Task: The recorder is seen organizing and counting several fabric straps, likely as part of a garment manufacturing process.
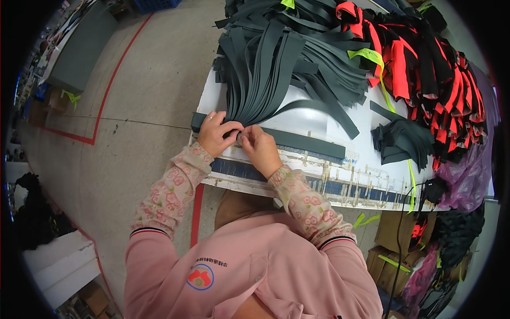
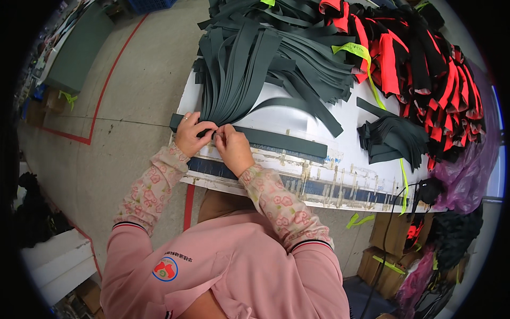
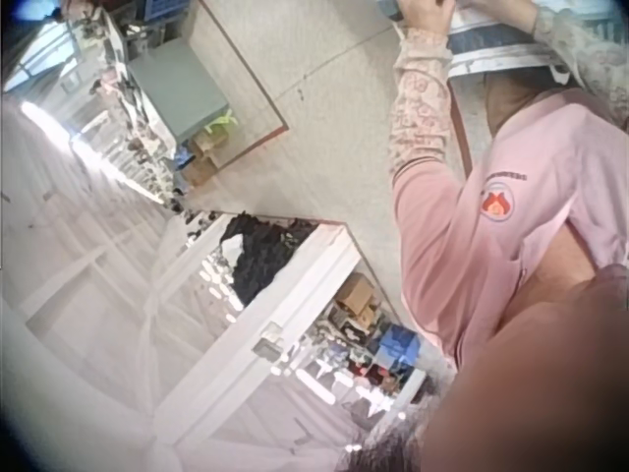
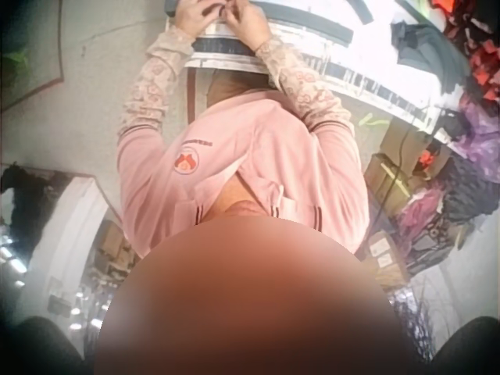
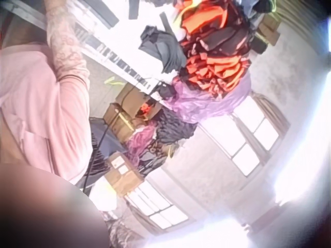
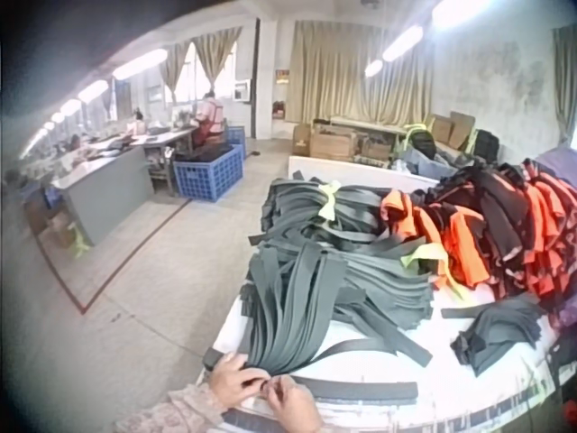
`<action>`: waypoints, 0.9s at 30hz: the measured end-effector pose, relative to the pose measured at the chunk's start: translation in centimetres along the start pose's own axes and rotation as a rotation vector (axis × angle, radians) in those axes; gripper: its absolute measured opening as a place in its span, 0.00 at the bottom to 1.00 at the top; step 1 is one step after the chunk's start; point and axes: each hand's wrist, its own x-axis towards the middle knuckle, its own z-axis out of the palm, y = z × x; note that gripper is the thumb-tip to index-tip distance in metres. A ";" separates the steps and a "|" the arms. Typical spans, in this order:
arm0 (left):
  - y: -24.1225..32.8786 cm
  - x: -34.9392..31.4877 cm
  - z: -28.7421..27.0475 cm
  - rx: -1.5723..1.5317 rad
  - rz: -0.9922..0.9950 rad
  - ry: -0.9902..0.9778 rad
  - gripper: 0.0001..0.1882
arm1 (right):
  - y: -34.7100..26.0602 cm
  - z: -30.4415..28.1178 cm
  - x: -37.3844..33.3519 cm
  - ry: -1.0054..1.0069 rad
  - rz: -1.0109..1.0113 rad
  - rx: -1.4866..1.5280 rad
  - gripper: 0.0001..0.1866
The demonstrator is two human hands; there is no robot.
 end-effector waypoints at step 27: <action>0.0 0.2 -0.9 0.033 -0.014 -0.168 0.17 | 4.8 -16.0 -4.1 0.080 0.308 0.012 0.06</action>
